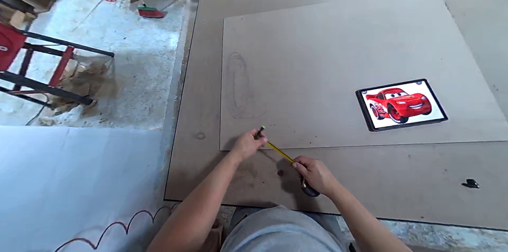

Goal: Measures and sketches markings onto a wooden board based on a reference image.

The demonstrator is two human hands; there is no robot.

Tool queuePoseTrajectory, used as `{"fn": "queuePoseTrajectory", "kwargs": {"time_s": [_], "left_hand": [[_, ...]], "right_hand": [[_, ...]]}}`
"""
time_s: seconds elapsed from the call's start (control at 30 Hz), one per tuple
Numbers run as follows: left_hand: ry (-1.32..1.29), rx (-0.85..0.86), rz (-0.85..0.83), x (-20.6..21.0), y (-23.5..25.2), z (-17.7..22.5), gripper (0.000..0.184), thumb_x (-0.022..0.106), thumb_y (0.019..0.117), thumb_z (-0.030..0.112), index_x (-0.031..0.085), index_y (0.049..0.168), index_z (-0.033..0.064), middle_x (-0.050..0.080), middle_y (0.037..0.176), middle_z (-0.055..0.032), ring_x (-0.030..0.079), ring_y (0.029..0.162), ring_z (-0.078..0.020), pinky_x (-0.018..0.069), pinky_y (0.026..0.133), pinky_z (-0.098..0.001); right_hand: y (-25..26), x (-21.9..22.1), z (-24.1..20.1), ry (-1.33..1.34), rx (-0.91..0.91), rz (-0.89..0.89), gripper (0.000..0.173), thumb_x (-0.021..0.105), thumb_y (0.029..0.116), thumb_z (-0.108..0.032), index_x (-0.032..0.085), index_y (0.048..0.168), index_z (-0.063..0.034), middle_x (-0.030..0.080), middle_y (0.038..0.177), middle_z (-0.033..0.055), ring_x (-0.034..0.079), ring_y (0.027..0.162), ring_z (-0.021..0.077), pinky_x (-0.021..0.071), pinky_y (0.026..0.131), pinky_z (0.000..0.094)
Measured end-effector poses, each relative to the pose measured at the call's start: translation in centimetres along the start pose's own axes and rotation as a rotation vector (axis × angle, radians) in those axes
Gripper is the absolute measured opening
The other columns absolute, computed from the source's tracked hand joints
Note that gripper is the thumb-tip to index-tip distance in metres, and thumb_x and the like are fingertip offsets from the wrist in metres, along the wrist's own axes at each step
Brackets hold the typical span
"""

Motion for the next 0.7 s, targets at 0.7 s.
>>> {"fn": "queuePoseTrajectory", "kwargs": {"time_s": [0.7], "left_hand": [[0.706,0.346,0.231,-3.9,14.7,3.9,0.024,0.056,0.1057,0.023,0.062,0.121,0.0060,0.070,0.109,-0.0174,0.070,0.100,-0.0354,0.0570,0.087,-0.0569]], "right_hand": [[6.6,9.4,-1.7,0.737,0.435,0.351,0.030,0.055,0.1075,-0.032,0.076,0.097,-0.0144,0.077,0.082,-0.0020,0.072,0.073,0.0137,0.0583,0.070,0.0404]]}}
Point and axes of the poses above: each hand's wrist, its own y-axis towards the middle knuckle, its own x-axis out of the palm, z = x × y, the point moved 8 cm from there along y, towards the middle knuckle
